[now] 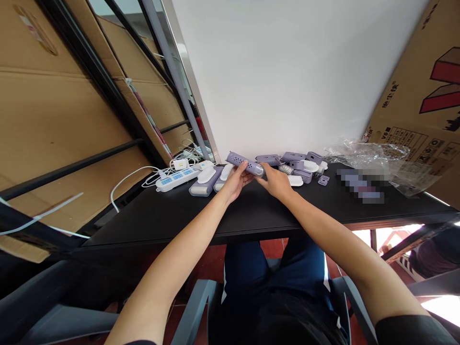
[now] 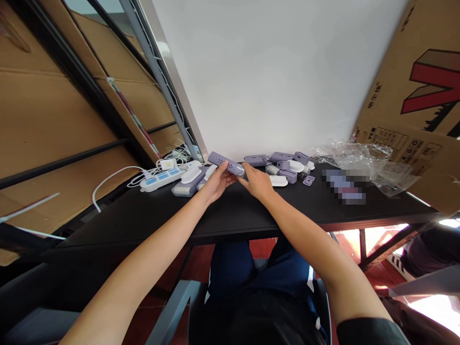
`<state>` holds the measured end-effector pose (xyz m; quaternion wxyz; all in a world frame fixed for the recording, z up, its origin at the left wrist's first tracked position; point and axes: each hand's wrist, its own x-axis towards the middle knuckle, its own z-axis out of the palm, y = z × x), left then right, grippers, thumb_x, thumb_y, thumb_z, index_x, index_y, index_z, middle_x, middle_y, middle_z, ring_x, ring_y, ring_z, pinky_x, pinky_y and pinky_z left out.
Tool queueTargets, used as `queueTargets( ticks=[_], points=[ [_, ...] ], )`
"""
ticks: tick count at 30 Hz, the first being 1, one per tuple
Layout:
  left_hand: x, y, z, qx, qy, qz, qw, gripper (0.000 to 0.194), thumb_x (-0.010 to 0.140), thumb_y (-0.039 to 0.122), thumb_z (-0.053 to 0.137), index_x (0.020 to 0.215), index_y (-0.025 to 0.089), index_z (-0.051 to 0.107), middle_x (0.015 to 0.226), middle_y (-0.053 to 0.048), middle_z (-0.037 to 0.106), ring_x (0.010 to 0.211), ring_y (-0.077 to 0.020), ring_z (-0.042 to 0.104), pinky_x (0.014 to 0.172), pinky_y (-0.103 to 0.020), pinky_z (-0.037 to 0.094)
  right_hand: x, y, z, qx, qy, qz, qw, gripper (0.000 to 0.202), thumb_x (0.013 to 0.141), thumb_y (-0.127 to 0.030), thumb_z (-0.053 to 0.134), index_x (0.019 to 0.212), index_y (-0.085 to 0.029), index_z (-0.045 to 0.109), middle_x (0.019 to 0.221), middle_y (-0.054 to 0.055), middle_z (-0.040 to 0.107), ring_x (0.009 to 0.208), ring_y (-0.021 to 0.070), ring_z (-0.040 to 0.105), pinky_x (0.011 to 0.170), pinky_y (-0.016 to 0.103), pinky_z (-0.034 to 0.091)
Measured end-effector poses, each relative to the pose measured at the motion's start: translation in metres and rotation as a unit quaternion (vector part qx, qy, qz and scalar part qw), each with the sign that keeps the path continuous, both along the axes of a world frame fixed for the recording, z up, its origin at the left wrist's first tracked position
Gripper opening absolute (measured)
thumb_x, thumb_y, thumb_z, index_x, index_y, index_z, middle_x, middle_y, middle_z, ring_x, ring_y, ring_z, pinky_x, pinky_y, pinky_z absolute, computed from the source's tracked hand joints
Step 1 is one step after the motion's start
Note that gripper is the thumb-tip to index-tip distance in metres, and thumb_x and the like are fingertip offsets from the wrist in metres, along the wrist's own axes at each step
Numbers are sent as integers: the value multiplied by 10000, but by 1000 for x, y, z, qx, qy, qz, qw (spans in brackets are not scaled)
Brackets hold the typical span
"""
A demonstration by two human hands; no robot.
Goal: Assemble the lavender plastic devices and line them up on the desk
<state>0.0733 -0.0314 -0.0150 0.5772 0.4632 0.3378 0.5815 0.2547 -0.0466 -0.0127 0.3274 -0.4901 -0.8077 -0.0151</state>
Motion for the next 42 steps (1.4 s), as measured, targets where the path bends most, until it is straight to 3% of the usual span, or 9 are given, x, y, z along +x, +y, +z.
queueTargets(
  ticks=[6, 10, 13, 21, 24, 27, 32, 37, 42],
  points=[
    [1, 2, 0, 25, 22, 49, 998, 711, 757, 786, 739, 1182, 240, 572, 1092, -86, 775, 1067, -281, 740, 951, -412, 517, -6, 5, 0, -62, 127, 33, 989, 499, 957, -464, 652, 1390, -245, 538, 1166, 82, 773, 999, 297, 737, 824, 384, 550],
    [-1, 3, 4, 56, 10, 66, 996, 642, 812, 758, 696, 1179, 239, 610, 1127, -80, 764, 1119, -272, 720, 925, -374, 534, -6, 14, -2, -173, 279, 112, 938, 467, 881, -521, 707, 1232, -246, 567, 1041, 30, 743, 915, 223, 704, 746, 321, 554],
    [-4, 4, 6, 66, -9, 77, 995, 570, 784, 654, 786, 1134, 234, 625, 1138, -59, 758, 1106, -253, 715, 908, -350, 553, -4, 19, -5, -228, 300, 137, 916, 471, 847, -529, 729, 1185, -240, 572, 1032, 26, 712, 871, 203, 673, 650, 281, 524],
    [-2, 5, 5, 85, -41, 105, 990, 582, 692, 512, 918, 1090, 232, 599, 1057, -28, 770, 1029, -219, 747, 898, -330, 595, 0, 13, -1, -160, 159, 103, 969, 406, 986, -603, 574, 1103, -229, 679, 1060, 53, 748, 940, 226, 674, 816, 326, 469],
    [-3, 7, 5, 66, -44, 135, 988, 606, 669, 489, 941, 1068, 244, 555, 968, -11, 769, 972, -214, 761, 906, -362, 613, 8, 14, 7, -76, 139, 54, 986, 352, 1056, -501, 468, 1049, -239, 704, 1031, 55, 756, 950, 235, 670, 801, 324, 446],
    [-5, 9, 4, 42, -36, 148, 987, 589, 680, 476, 940, 1047, 249, 539, 914, 6, 755, 907, -197, 762, 883, -365, 626, 22, 19, 15, -10, 111, -61, 992, 275, 1041, -341, 466, 1054, -220, 712, 1029, 85, 750, 971, 262, 646, 824, 347, 434],
    [-5, 10, 2, 14, -33, 153, 988, 535, 713, 401, 929, 1057, 242, 550, 967, -4, 758, 869, -174, 753, 853, -344, 633, 42, 28, 16, -16, 31, -235, 971, 310, 998, -283, 498, 1197, -180, 713, 1233, 174, 699, 1150, 341, 583, 952, 442, 400],
    [-4, 14, -4, -14, -5, 138, 990, 492, 759, 375, 904, 1089, 236, 566, 1013, -32, 761, 891, -184, 753, 835, -341, 632, 48, 35, 8, -91, -37, -281, 955, 392, 991, -361, 542, 1266, -133, 704, 1292, 231, 675, 1244, 384, 557, 1001, 492, 380],
    [-7, 21, -15, -21, 75, 104, 992, 509, 813, 405, 860, 1217, 228, 607, 1239, -101, 733, 1090, -227, 730, 977, -379, 590, 53, 42, 11, -114, -28, -276, 954, 340, 989, -320, 541, 1224, -166, 732, 1298, 194, 693, 1245, 354, 591, 1011, 477, 411]
  ],
)
